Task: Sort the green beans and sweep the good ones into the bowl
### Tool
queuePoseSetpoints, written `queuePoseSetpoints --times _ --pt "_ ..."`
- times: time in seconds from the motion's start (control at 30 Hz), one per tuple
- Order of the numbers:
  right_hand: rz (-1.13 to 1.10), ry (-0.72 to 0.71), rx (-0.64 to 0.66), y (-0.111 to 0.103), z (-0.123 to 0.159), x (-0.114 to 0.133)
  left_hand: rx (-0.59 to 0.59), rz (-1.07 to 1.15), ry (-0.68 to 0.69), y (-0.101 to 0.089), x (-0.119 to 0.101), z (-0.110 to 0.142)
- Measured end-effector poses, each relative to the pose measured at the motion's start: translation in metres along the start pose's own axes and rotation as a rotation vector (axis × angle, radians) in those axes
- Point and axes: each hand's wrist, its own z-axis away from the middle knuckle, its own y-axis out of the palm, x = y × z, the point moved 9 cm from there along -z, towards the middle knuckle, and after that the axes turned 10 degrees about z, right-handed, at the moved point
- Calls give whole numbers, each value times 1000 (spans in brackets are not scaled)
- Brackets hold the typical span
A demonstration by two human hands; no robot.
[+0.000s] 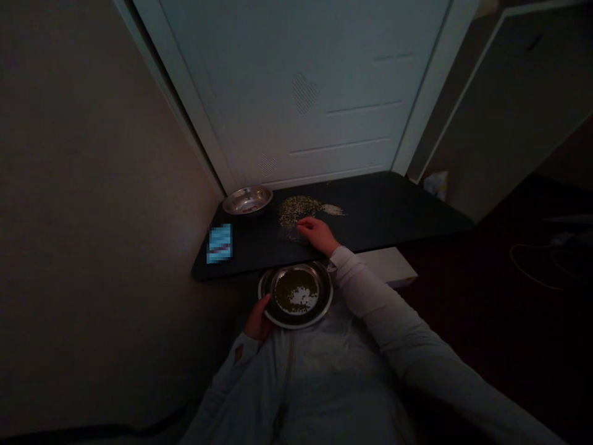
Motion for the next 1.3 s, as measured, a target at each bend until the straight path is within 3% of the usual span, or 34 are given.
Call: queuePoseSetpoints --times 0.57,1.3 --pt "174 -32 -18 4 3 11 -6 -34 -4 1 0 2" --pt "178 -125 115 12 7 20 25 4 13 8 -2 5"
